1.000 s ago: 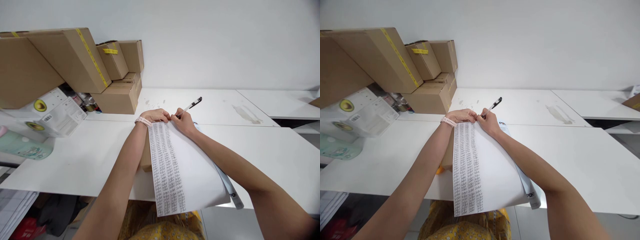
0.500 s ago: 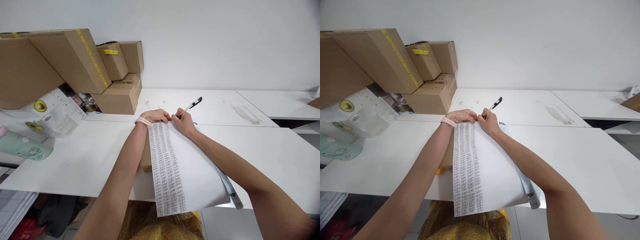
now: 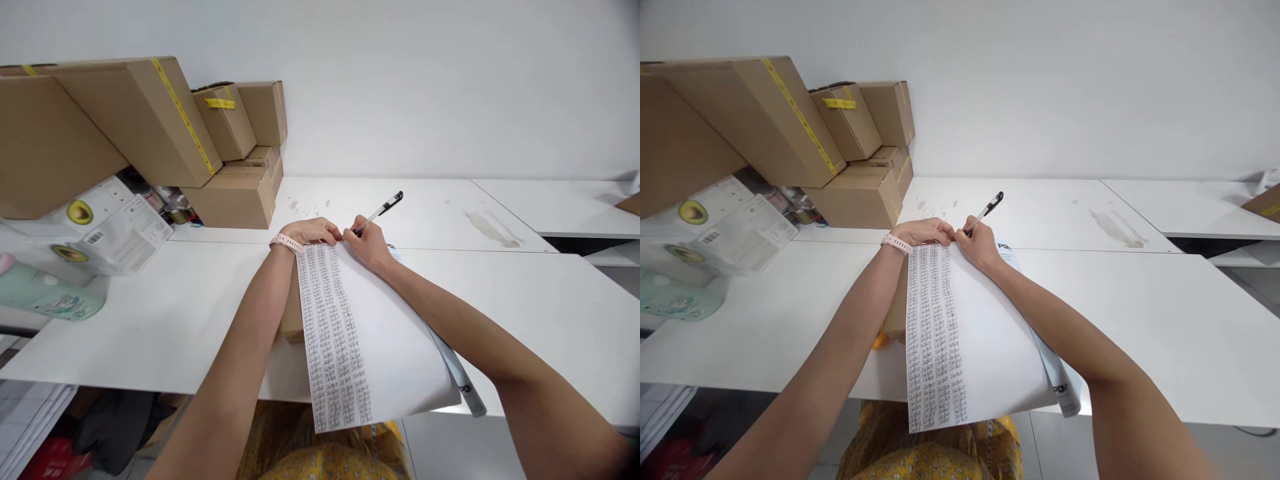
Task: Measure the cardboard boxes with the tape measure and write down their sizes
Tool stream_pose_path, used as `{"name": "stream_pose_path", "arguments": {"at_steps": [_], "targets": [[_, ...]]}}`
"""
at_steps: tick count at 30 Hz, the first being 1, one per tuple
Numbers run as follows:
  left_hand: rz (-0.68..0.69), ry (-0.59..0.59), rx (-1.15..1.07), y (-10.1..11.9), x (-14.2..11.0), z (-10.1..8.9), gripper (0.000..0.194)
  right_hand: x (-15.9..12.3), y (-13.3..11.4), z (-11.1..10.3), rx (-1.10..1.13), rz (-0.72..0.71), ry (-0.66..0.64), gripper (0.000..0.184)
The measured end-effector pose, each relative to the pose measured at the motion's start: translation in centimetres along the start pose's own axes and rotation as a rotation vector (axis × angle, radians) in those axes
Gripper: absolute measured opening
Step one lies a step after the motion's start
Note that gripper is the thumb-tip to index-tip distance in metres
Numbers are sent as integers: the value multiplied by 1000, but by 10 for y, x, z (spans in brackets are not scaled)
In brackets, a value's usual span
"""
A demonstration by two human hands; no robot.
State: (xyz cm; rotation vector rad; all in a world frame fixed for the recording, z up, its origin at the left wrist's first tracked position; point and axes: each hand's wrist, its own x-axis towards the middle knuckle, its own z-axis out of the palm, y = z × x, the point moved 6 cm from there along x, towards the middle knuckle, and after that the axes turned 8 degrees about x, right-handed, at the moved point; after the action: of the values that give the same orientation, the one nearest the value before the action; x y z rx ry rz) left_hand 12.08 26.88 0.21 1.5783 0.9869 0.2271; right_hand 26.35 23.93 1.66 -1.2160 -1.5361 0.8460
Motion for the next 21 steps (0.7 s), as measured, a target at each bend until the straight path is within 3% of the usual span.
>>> {"name": "stream_pose_path", "arguments": {"at_steps": [21], "targets": [[6, -5, 4, -2, 2, -1, 26, 1, 1, 0, -2, -10, 6, 17]]}}
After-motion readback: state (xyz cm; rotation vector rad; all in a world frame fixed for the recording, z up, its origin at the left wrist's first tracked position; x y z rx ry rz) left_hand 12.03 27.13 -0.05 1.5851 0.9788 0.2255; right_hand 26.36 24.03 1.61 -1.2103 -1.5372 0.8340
